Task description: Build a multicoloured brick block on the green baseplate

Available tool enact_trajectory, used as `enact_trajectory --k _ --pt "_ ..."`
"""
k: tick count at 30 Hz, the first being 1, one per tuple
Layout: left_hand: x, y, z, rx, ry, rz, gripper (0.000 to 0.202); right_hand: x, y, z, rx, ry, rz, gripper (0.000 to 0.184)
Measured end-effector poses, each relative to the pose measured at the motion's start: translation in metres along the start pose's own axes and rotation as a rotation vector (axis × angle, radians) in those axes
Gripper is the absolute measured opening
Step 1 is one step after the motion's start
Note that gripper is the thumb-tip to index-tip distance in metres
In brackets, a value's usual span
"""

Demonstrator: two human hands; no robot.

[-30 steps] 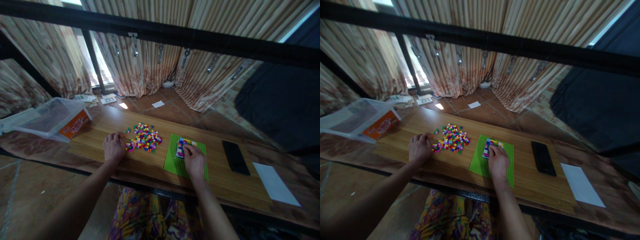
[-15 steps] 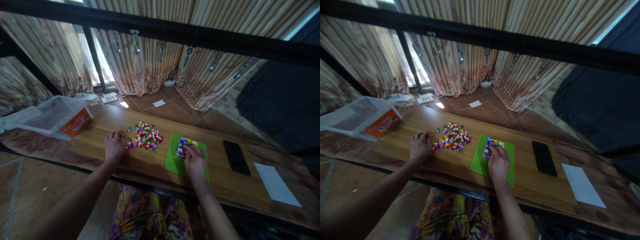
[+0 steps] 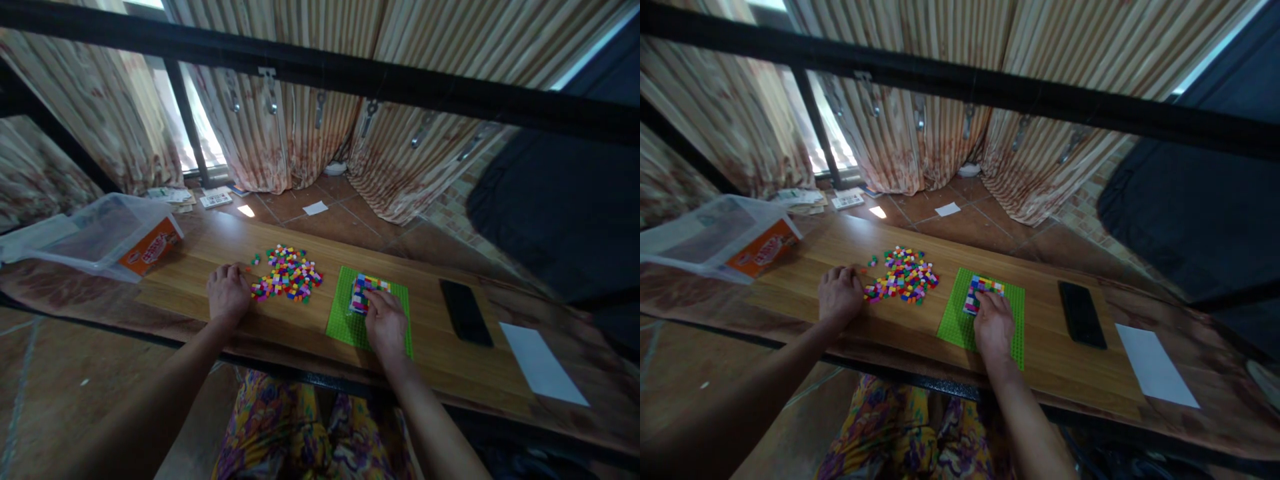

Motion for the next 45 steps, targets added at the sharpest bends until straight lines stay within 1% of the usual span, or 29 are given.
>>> enact_trajectory --k 2,5,8,10,12,14,17,19,21,24,26,28,31,33,35,39,42,45 --pt "0.0 0.0 0.0 -0.002 0.002 0.004 0.033 0.001 0.0 0.001 -0.018 -0.025 -0.016 0.034" --pt "0.0 0.001 0.0 -0.012 -0.003 0.009 0.033 0.001 -0.001 0.005 -0.05 -0.089 -0.084 0.034" --pt "0.0 0.0 -0.001 -0.013 -0.009 0.003 0.034 0.0 -0.002 0.012 -0.107 -0.146 -0.177 0.033" --pt "0.0 0.0 -0.001 -0.016 -0.015 0.001 0.034 0.002 0.0 0.018 -0.151 -0.183 -0.214 0.03" --pt "0.0 0.0 -0.001 -0.019 -0.016 0.002 0.033 0.011 0.004 0.022 -0.162 -0.239 -0.212 0.027" --pt "-0.001 0.0 0.0 -0.016 -0.016 0.001 0.032 0.027 0.01 0.019 -0.118 -0.306 -0.173 0.024" --pt "-0.002 0.001 0.001 -0.014 -0.027 0.003 0.032 0.058 0.018 0.002 0.04 -0.352 -0.092 0.023" --pt "-0.002 0.001 0.001 -0.014 -0.032 0.005 0.032 0.076 0.02 -0.015 0.139 -0.348 -0.062 0.023" --pt "-0.002 0.002 0.001 -0.013 -0.03 0.001 0.032 0.089 0.018 -0.032 0.205 -0.31 -0.056 0.022" --pt "-0.002 0.002 0.0 -0.015 -0.025 -0.004 0.032 0.098 0.011 -0.054 0.275 -0.208 -0.064 0.022" --pt "-0.001 0.002 0.0 -0.016 -0.024 0.005 0.032 0.1 0.008 -0.064 0.304 -0.14 -0.076 0.023" --pt "-0.001 0.002 0.0 -0.012 -0.021 0.017 0.031 0.1 0.006 -0.071 0.317 -0.086 -0.089 0.024" --pt "-0.002 0.002 0.0 -0.006 -0.015 0.023 0.031 0.1 0.005 -0.075 0.315 -0.056 -0.1 0.024" --pt "-0.002 0.002 0.0 -0.003 -0.012 0.021 0.031 0.101 0.007 -0.073 0.3 -0.085 -0.1 0.026" --pt "-0.002 0.002 0.0 -0.001 -0.013 0.02 0.032 0.1 0.009 -0.067 0.271 -0.159 -0.099 0.029" --pt "-0.001 0.001 0.0 -0.012 -0.013 0.013 0.034 0.093 0.015 -0.04 0.181 -0.368 -0.111 0.026" --pt "-0.001 0.001 0.0 -0.01 -0.003 0.01 0.033 0.073 0.02 -0.017 0.073 -0.486 -0.187 0.018" --pt "-0.002 0.001 0.002 -0.009 0.003 0.013 0.033 0.043 0.021 0.001 -0.021 -0.515 -0.29 0.017"
Point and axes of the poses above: each hand's wrist, its own y-axis away from the middle knuckle, its own z-axis out of the back of the hand, x = y × z, the point moved 2 cm from there along -y, towards the middle knuckle, and after that the axes turned 3 degrees about y, right-handed, at the moved point
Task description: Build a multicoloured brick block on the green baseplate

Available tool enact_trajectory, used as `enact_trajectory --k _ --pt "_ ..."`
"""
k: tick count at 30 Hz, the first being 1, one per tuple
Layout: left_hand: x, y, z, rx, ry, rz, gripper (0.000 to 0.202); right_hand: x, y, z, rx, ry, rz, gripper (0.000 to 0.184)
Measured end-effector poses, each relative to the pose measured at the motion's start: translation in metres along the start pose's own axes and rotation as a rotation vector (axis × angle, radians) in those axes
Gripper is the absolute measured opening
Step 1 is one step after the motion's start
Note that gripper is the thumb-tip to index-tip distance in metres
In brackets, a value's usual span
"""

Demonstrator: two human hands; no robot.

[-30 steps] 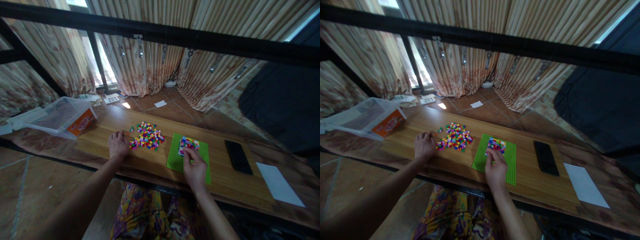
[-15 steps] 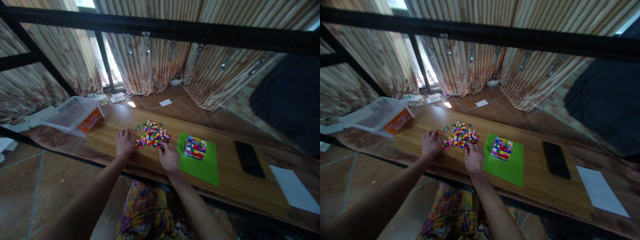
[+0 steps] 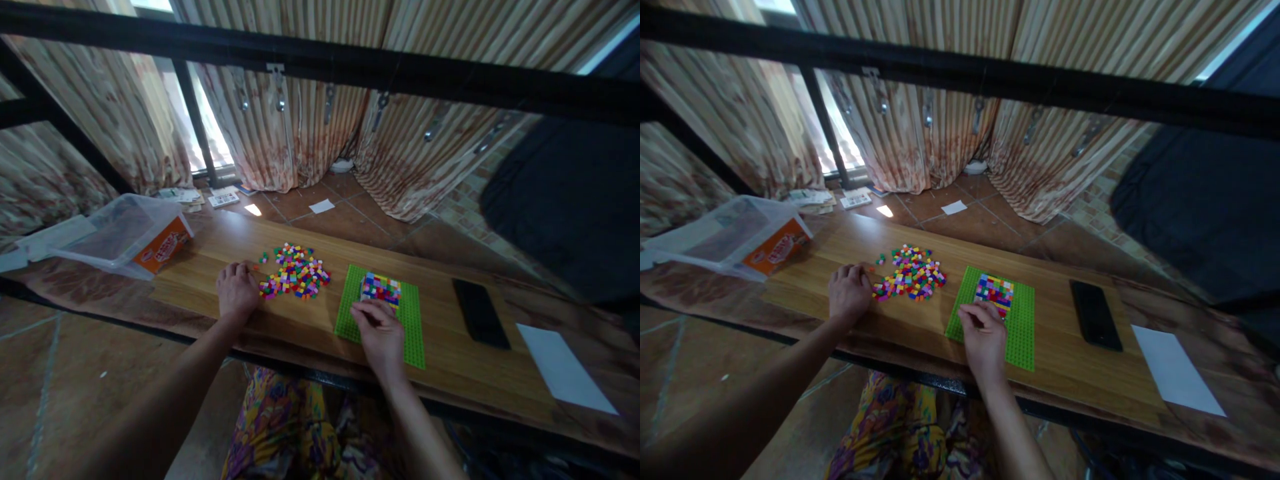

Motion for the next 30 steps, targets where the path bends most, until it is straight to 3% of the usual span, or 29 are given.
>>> enact_trajectory --k 4,8,15,23,30 --pt "-0.001 0.0 0.001 0.0 -0.022 -0.006 0.033 -0.027 -0.014 0.031 -0.036 0.033 -0.091 0.025" --pt "0.001 -0.001 -0.001 -0.001 -0.039 -0.031 0.034 -0.037 -0.028 0.042 -0.014 0.141 -0.06 0.028" --pt "0.001 -0.001 -0.002 -0.004 -0.027 -0.007 0.034 -0.022 -0.044 0.031 0.04 0.363 0.114 0.03" --pt "0.0 -0.001 0.0 0.002 -0.017 -0.008 0.034 -0.021 -0.049 0.022 0.078 0.492 0.154 0.034" --pt "0.001 0.0 -0.002 -0.013 -0.004 -0.008 0.034 -0.024 -0.049 0.026 0.099 0.584 0.191 0.035"
Point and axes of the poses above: each hand's wrist, its own y-axis away from the middle knuckle, its own z-axis out of the back of the hand, x = y × z, the point moved 2 cm from there along -y, towards the middle knuckle, and after that the axes turned 3 degrees about y, right-handed, at the moved point
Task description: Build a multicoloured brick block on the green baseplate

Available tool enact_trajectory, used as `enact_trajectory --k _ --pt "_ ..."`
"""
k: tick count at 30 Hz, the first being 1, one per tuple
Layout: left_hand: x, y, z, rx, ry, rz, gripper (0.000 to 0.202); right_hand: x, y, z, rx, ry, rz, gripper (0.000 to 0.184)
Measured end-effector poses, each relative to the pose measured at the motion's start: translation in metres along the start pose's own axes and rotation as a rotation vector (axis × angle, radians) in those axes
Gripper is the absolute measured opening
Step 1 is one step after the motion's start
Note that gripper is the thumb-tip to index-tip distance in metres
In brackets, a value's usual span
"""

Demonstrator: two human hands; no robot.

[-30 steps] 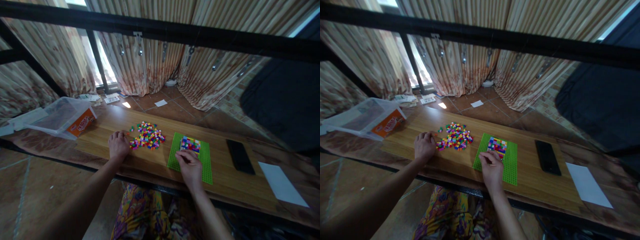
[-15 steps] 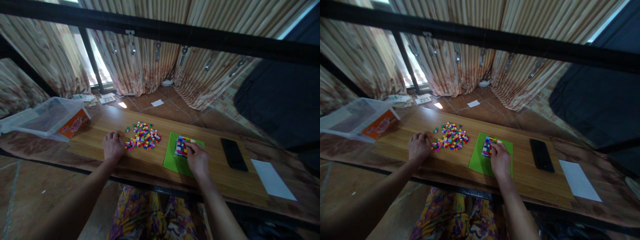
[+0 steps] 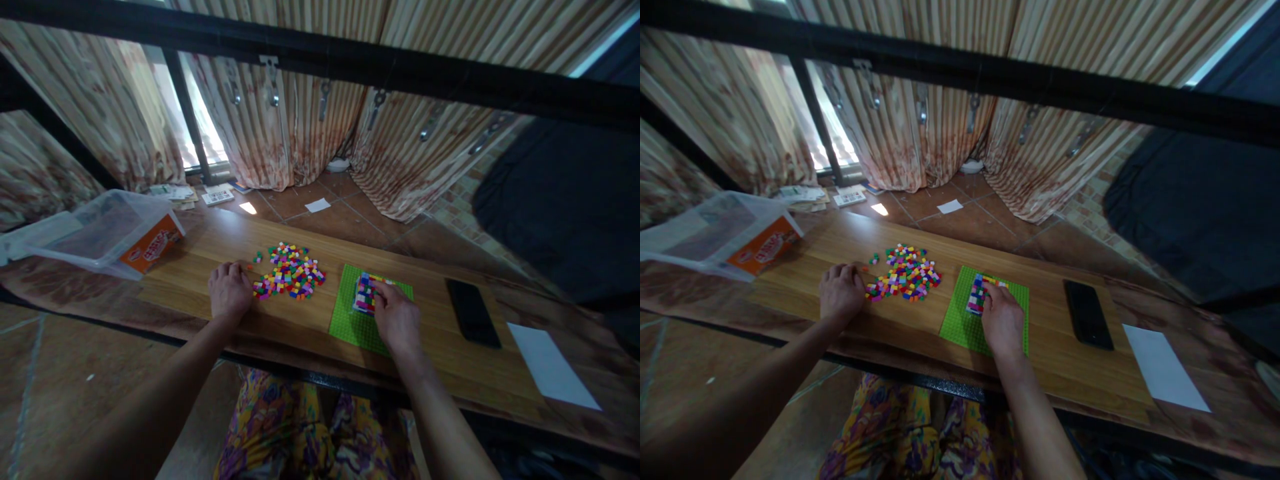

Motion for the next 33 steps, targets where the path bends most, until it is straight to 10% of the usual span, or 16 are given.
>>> enact_trajectory --k 33 --pt "-0.001 0.0 0.001 0.016 -0.002 0.01 0.032 -0.014 -0.01 -0.009 -0.103 0.053 -0.108 0.035"
Point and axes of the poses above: each hand's wrist, its own y-axis away from the middle knuckle, its own z-axis out of the back of the hand, x = y × z, the point moved 2 cm from there along -y, towards the middle knuckle, and after that the axes turned 3 degrees about y, right-handed, at the moved point
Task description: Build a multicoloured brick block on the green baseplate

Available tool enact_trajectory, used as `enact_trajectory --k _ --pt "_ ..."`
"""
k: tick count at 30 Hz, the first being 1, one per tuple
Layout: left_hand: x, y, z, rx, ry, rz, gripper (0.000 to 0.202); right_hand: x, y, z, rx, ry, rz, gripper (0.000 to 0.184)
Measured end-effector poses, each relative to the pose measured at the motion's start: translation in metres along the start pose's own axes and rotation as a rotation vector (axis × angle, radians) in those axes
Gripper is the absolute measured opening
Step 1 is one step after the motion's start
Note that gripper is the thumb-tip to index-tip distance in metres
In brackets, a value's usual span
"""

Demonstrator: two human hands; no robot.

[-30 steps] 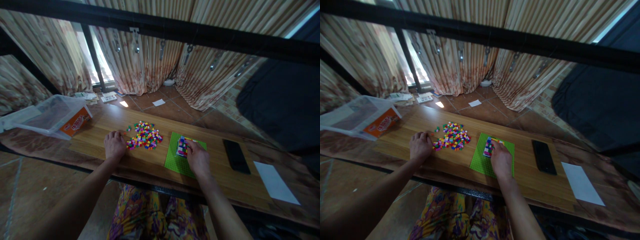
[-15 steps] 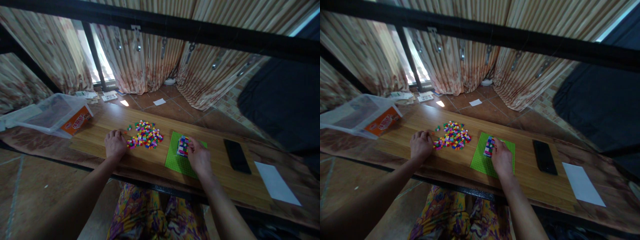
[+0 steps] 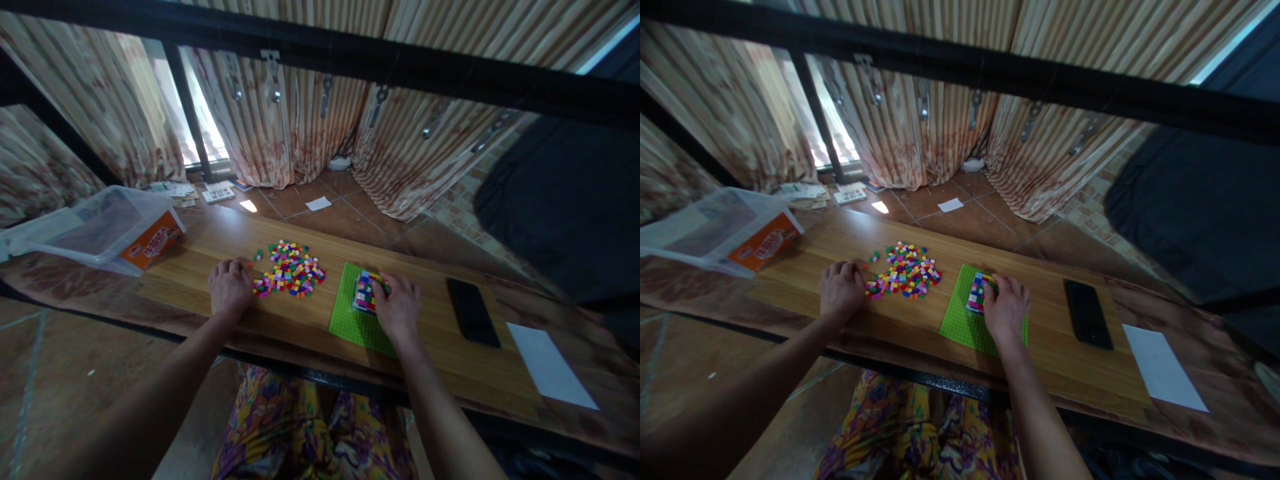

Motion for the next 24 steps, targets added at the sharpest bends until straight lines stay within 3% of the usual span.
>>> enact_trajectory --k 9,17,21,24 --pt "0.001 0.001 -0.001 -0.015 0.003 -0.018 0.032 0.002 0.004 -0.007 0.065 0.004 -0.081 0.038" --pt "0.002 0.0 -0.003 -0.02 -0.01 -0.017 0.032 -0.004 0.005 -0.01 0.03 -0.102 -0.037 0.041" --pt "0.002 0.0 -0.003 -0.024 -0.01 -0.015 0.031 -0.006 0.011 0.0 -0.091 -0.219 -0.017 0.04" --pt "0.001 0.001 -0.003 -0.023 -0.022 -0.01 0.03 0.009 0.023 0.012 -0.197 -0.228 0.012 0.034"
Point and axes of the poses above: each hand's wrist, its own y-axis away from the middle knuckle, its own z-axis out of the back of the hand, x = y × z, the point moved 2 cm from there along -y, towards the middle knuckle, and after that the axes turned 3 degrees about y, right-handed, at the moved point
